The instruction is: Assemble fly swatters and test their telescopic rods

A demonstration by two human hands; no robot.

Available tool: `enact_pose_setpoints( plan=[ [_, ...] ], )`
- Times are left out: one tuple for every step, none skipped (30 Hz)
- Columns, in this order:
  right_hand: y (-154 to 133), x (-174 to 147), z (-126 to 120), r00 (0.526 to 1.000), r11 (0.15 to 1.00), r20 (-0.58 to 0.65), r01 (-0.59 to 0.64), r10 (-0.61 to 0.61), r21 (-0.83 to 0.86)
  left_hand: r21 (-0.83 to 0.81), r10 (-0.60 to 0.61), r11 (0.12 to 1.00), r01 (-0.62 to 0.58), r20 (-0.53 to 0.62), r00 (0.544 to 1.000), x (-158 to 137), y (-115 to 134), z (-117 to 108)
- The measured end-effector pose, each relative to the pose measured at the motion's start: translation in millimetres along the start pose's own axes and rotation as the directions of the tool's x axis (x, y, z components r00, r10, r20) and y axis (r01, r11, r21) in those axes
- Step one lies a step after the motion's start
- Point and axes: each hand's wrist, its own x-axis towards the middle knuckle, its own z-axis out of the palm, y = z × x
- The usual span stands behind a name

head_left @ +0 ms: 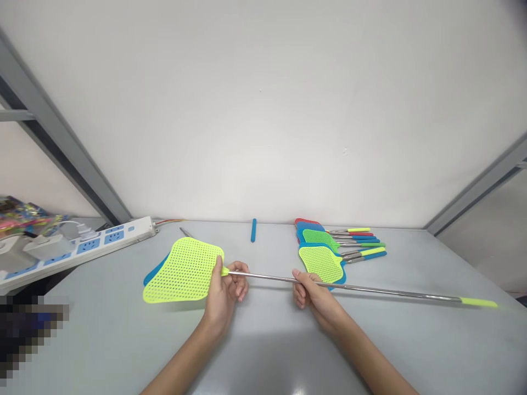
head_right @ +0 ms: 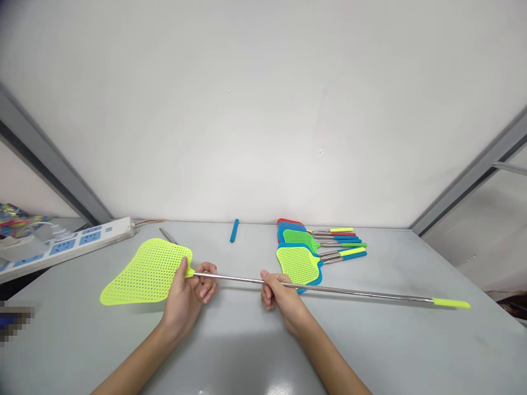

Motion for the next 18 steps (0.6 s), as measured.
enact_pose_setpoints(
  plan=[
    [-0.1,0.0,0.3,1.000,1.000,-0.003,-0.006,0.006,-0.009,-0.012,0.016,1.000,-0.016,-0.024,1.000,-0.3,0.4,-0.4],
    [-0.1,0.2,0.7,1.000,1.000,-0.005,-0.012,0.012,-0.020,-0.022,0.031,0.999,-0.032,-0.048,0.998,-0.4,0.7,-0.6],
    [0.0,0.5,1.0,1.000,0.999,-0.008,-0.019,0.019,-0.031,-0.030,0.044,0.999,-0.046,-0.071,0.997,-0.5,0.8,-0.7],
    [0.2,0.8,1.2,1.000,0.999,-0.013,-0.023,0.022,-0.039,-0.036,0.053,0.998,-0.057,-0.093,0.994,-0.4,0.8,-0.7],
    [0.5,1.0,1.4,1.000,0.999,-0.016,-0.025,0.025,-0.048,-0.039,0.061,0.997,-0.066,-0.114,0.992,-0.1,0.6,-0.5],
    [0.7,1.3,1.5,1.000,0.998,-0.017,-0.026,0.025,-0.058,-0.038,0.067,0.997,-0.072,-0.135,0.989,0.3,0.3,-0.3],
    [1.0,1.4,1.5,1.000,0.997,-0.017,-0.025,0.023,-0.068,-0.034,0.071,0.996,-0.077,-0.157,0.985,0.7,0.0,0.0],
    [1.2,1.4,1.6,1.000,0.997,-0.016,-0.024,0.023,-0.078,-0.029,0.073,0.996,-0.080,-0.178,0.981,1.2,-0.2,0.2],
    [1.4,1.2,1.7,1.000,0.996,-0.013,-0.023,0.022,-0.086,-0.023,0.074,0.997,-0.080,-0.195,0.978,1.8,-0.5,0.5],
    [1.6,1.0,1.9,1.000,0.996,-0.008,-0.023,0.022,-0.090,-0.016,0.074,0.997,-0.079,-0.208,0.975,2.4,-0.6,0.6],
    [1.9,0.7,2.2,1.000,0.996,0.000,-0.022,0.022,-0.089,-0.011,0.074,0.997,-0.078,-0.215,0.974,2.9,-0.7,0.6],
    [2.3,0.3,2.5,1.000,0.996,0.007,-0.021,0.021,-0.085,-0.005,0.077,0.997,-0.080,-0.220,0.972,3.4,-0.8,0.5],
    [2.7,0.0,2.8,1.000,0.997,0.014,-0.020,0.021,-0.079,0.003,0.083,0.996,-0.084,-0.223,0.971,3.9,-0.9,0.2],
    [3.2,-0.2,3.1,1.000,0.997,0.020,-0.020,0.021,-0.074,0.012,0.090,0.996,-0.090,-0.223,0.971,4.2,-1.0,-0.1],
    [3.7,-0.3,3.2,0.999,0.997,0.023,-0.020,0.022,-0.070,0.021,0.100,0.995,-0.098,-0.221,0.970,4.6,-1.2,-0.4],
    [4.0,-0.4,3.2,0.999,0.998,0.023,-0.021,0.023,-0.067,0.031,0.109,0.994,-0.104,-0.217,0.970,4.8,-1.5,-0.7],
    [4.3,-0.4,3.1,0.999,0.998,0.023,-0.022,0.023,-0.063,0.043,0.115,0.993,-0.108,-0.211,0.971,5.0,-1.9,-1.0],
    [4.3,-0.4,2.9,0.999,0.998,0.025,-0.021,0.023,-0.059,0.056,0.118,0.992,-0.109,-0.202,0.972,5.0,-2.4,-1.3]
  ],
)
